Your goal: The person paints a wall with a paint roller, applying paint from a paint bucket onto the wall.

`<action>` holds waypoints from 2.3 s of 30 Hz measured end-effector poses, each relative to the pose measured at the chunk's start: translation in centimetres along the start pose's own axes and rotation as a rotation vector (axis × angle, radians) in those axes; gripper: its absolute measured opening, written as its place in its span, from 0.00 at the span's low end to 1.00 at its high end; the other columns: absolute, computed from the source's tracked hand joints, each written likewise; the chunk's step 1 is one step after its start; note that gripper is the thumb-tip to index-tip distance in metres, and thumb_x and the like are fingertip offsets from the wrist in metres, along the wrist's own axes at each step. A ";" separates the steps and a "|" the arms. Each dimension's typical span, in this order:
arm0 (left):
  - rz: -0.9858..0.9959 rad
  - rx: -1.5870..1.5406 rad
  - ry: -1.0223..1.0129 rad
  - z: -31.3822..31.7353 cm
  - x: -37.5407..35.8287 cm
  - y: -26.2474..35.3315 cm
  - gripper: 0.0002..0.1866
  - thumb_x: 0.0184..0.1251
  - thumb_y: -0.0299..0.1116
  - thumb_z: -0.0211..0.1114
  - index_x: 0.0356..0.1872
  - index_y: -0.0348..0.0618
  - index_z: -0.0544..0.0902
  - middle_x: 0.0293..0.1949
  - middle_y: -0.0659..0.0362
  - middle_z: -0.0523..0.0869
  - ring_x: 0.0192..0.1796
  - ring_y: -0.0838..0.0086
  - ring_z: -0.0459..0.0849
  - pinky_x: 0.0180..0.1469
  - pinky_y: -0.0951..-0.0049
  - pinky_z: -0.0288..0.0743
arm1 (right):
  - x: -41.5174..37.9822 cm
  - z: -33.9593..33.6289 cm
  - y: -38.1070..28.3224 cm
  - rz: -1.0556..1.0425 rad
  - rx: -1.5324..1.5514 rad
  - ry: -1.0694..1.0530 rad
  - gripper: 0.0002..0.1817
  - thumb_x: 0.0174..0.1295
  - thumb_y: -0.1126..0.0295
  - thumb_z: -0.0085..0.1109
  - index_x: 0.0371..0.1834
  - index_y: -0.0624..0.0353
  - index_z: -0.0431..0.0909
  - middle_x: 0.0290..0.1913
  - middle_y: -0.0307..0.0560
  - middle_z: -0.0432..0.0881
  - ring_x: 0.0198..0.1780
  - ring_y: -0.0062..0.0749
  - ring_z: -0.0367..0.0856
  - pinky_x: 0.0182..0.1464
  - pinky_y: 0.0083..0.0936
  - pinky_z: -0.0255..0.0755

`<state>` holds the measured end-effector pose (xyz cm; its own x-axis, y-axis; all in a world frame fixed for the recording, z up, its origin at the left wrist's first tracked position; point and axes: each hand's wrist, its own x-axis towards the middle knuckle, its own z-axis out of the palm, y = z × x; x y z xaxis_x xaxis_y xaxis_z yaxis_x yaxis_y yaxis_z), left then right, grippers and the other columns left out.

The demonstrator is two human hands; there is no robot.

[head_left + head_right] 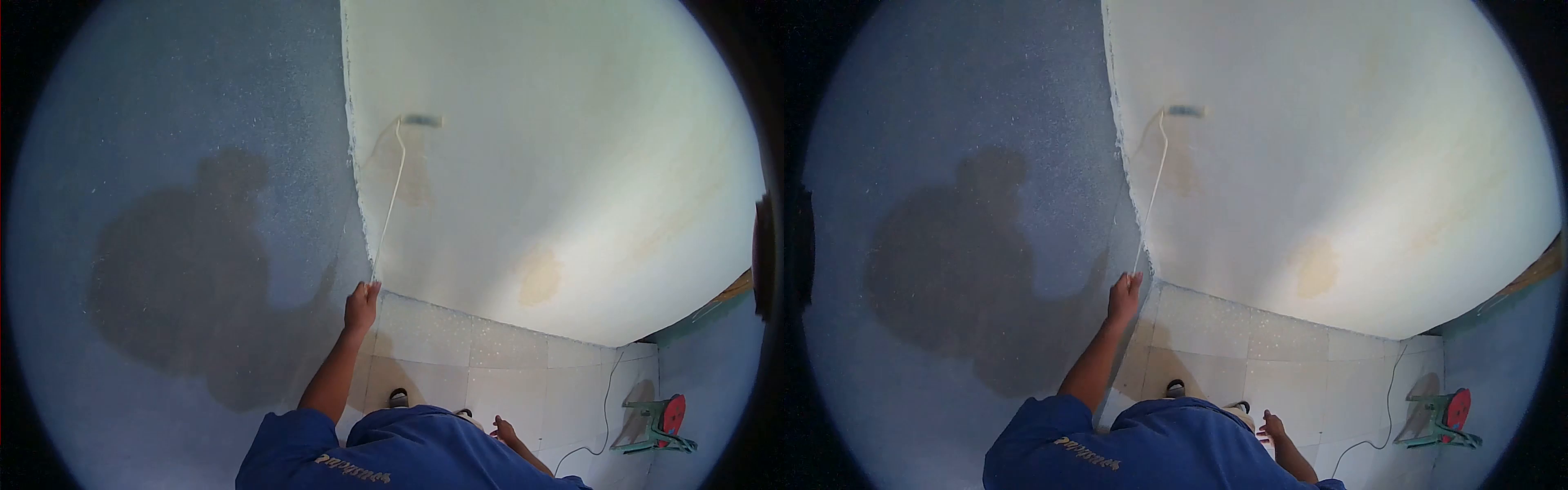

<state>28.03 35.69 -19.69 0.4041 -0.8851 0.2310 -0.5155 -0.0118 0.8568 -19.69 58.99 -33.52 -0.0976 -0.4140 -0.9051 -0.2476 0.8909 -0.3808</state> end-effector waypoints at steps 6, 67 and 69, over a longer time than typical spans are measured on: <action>-0.095 0.004 -0.080 0.5 -5.1 -2.4 0.19 0.69 0.45 0.55 0.28 0.35 0.74 0.25 0.48 0.81 0.28 0.59 0.81 0.31 0.64 0.71 | -2.5 -0.4 0.9 -0.031 -0.217 0.040 0.35 0.64 0.38 0.34 0.62 0.56 0.62 0.49 0.62 0.73 0.47 0.53 0.76 0.49 0.53 0.66; -0.649 0.046 -0.524 5.5 -7.4 -6.1 0.32 0.64 0.61 0.50 0.41 0.36 0.80 0.29 0.48 0.84 0.28 0.60 0.84 0.29 0.60 0.76 | -2.8 -2.3 1.4 -0.146 -0.114 0.139 0.38 0.66 0.39 0.37 0.57 0.69 0.67 0.36 0.61 0.79 0.31 0.44 0.79 0.37 0.39 0.73; -0.470 0.069 -0.420 6.6 -7.7 -8.4 0.32 0.64 0.62 0.51 0.38 0.36 0.81 0.26 0.48 0.82 0.20 0.62 0.81 0.23 0.63 0.74 | -3.1 -2.3 0.9 -0.134 -0.062 0.144 0.39 0.65 0.39 0.38 0.58 0.68 0.65 0.35 0.61 0.78 0.30 0.44 0.79 0.35 0.40 0.73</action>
<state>24.24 39.56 -31.69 0.2750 -0.8850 -0.3757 -0.4082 -0.4613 0.7878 -21.82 60.63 -30.59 -0.1954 -0.5547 -0.8088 -0.3261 0.8145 -0.4798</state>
